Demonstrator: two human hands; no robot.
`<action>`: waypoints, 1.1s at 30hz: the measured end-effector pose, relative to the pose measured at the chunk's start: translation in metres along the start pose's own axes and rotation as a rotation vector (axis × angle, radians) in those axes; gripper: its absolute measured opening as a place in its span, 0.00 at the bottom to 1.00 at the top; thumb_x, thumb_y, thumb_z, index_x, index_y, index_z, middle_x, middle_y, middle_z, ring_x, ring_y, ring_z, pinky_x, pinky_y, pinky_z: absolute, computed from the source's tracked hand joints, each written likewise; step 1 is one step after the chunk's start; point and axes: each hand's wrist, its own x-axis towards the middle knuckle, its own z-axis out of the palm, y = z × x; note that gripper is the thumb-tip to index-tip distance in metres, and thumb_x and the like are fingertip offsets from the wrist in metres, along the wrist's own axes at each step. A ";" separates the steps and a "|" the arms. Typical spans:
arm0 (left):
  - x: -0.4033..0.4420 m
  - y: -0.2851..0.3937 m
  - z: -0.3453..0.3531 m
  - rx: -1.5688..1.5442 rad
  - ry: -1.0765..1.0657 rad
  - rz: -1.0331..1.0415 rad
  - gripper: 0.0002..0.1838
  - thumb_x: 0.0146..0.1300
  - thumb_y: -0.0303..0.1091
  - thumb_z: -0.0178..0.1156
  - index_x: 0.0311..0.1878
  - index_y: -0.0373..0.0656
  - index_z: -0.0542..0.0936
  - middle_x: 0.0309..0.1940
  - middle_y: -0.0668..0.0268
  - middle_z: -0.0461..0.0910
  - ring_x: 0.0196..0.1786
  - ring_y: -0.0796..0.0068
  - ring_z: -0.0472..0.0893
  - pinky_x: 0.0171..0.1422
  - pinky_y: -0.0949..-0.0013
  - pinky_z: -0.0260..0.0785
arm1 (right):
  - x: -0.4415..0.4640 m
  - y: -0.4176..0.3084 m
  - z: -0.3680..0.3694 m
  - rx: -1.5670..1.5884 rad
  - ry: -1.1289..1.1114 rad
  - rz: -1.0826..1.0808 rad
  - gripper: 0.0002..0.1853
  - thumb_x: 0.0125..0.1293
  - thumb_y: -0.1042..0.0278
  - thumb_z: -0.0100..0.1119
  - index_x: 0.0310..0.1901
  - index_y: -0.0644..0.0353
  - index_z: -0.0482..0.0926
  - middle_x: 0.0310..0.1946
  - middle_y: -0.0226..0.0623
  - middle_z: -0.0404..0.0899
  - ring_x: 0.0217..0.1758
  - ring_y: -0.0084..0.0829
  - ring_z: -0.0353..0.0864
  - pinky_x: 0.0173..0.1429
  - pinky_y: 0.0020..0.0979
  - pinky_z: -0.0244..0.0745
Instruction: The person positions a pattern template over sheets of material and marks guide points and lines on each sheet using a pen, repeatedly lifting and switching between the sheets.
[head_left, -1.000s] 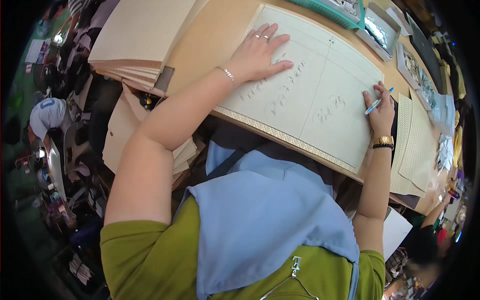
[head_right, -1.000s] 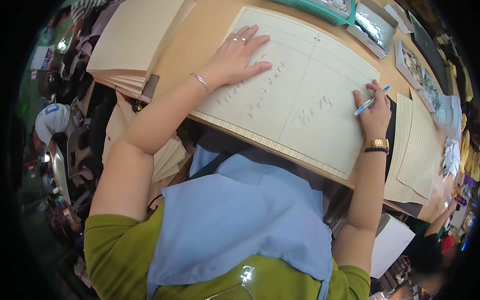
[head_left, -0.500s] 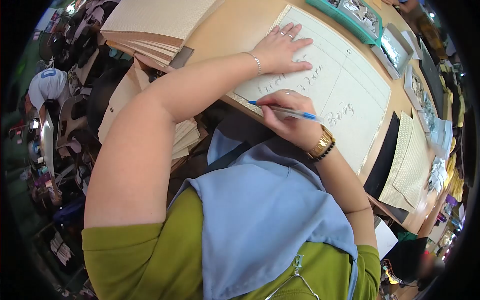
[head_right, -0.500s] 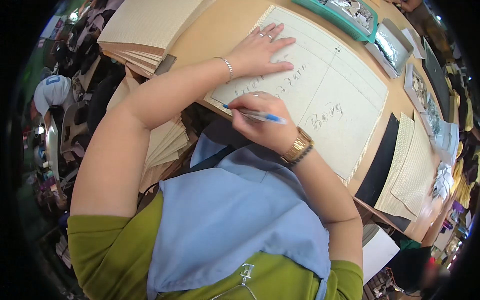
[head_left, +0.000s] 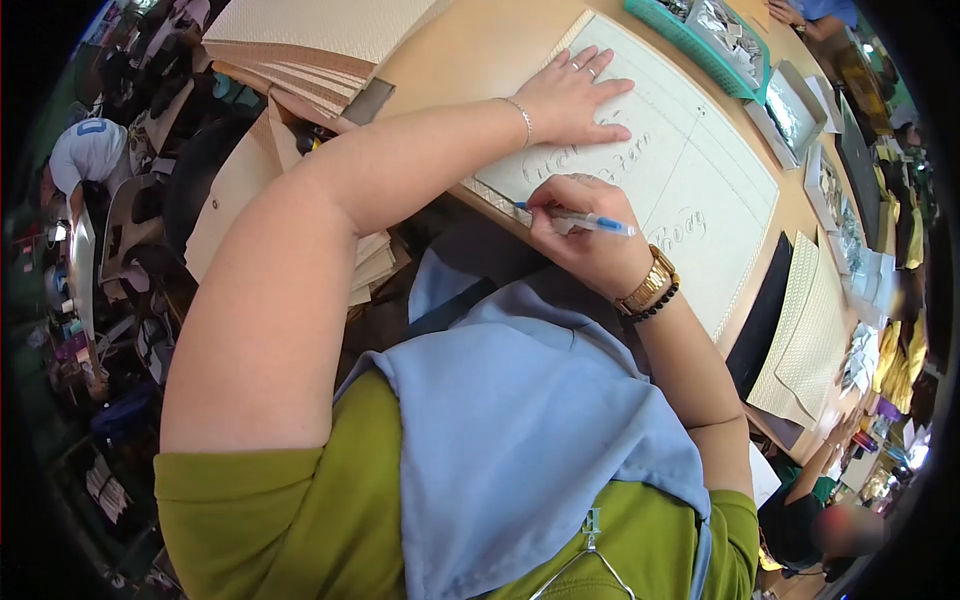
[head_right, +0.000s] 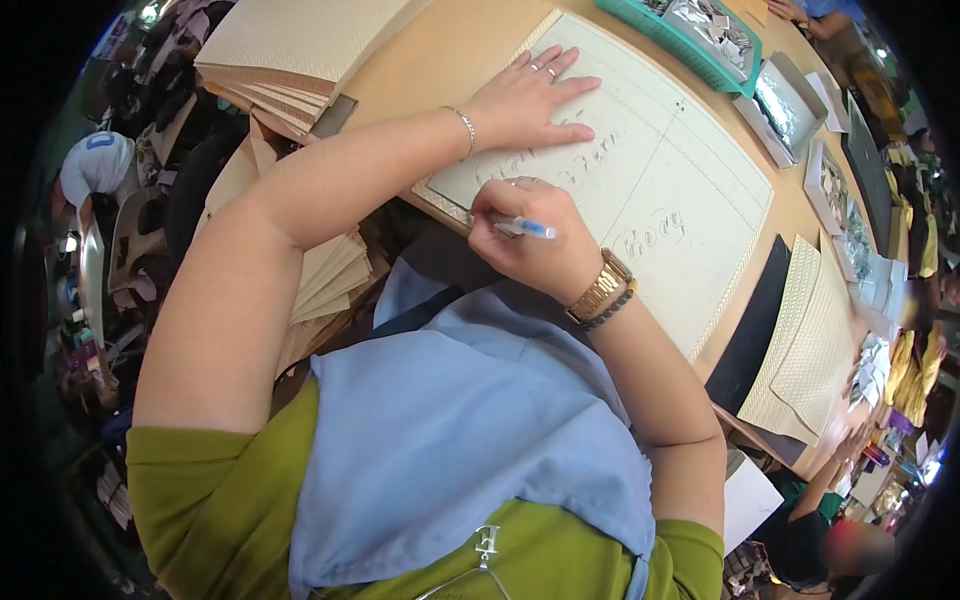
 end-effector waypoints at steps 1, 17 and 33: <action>0.000 0.000 -0.001 0.004 -0.006 -0.002 0.42 0.63 0.71 0.48 0.74 0.58 0.63 0.76 0.48 0.52 0.79 0.50 0.50 0.80 0.48 0.41 | 0.001 0.000 0.002 0.011 0.021 -0.021 0.03 0.55 0.75 0.63 0.32 0.60 0.80 0.26 0.41 0.81 0.30 0.42 0.81 0.38 0.37 0.77; 0.014 0.012 -0.027 0.141 -0.180 0.020 0.52 0.50 0.74 0.60 0.73 0.53 0.63 0.74 0.48 0.57 0.76 0.49 0.57 0.76 0.51 0.53 | -0.128 0.008 -0.096 0.098 0.314 0.384 0.04 0.60 0.76 0.60 0.35 0.66 0.82 0.29 0.35 0.85 0.34 0.21 0.85 0.42 0.22 0.79; 0.067 0.044 -0.057 0.282 -0.613 0.069 0.55 0.43 0.68 0.71 0.75 0.67 0.59 0.53 0.46 0.76 0.55 0.48 0.79 0.58 0.54 0.73 | -0.235 -0.003 -0.117 -0.133 0.355 0.620 0.05 0.58 0.73 0.62 0.32 0.65 0.82 0.24 0.40 0.82 0.25 0.30 0.81 0.34 0.28 0.77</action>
